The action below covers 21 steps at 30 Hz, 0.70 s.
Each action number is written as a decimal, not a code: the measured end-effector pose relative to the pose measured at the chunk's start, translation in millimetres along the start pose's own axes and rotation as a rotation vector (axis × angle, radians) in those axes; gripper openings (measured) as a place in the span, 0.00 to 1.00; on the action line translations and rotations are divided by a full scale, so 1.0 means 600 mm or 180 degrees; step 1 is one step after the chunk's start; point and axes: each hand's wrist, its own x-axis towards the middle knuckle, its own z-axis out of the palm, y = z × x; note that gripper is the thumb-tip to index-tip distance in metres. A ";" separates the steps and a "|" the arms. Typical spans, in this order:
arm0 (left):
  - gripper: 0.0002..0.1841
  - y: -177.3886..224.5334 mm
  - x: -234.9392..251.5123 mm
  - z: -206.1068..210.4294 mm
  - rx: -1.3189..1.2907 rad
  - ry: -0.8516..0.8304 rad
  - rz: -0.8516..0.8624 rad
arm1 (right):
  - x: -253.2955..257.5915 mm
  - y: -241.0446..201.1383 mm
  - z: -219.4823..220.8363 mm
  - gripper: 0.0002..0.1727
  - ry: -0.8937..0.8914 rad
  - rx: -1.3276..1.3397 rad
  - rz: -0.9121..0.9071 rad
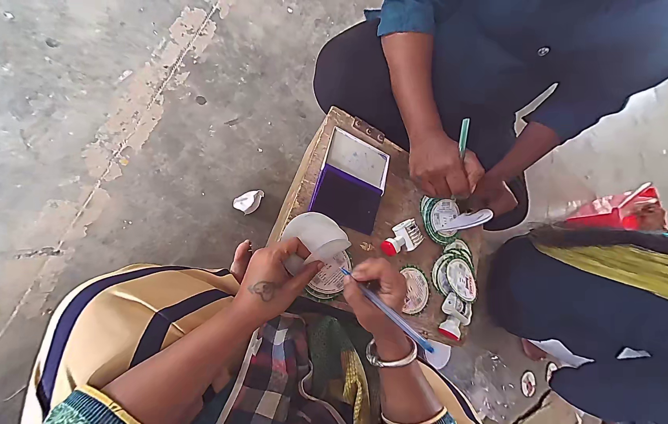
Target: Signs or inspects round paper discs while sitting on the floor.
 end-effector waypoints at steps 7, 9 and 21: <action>0.07 -0.005 -0.004 0.003 -0.0060 0.0087 0.0047 | -0.019 0.023 0.020 0.05 0.0035 -0.0384 0.0518; 0.08 -0.004 -0.004 0.003 -0.0056 0.0069 0.0038 | -0.019 0.023 0.021 0.06 -0.0030 -0.0445 0.0427; 0.10 -0.004 -0.004 0.008 0.0076 0.0096 0.0174 | -0.021 0.025 0.025 0.09 0.0068 -0.0536 0.0390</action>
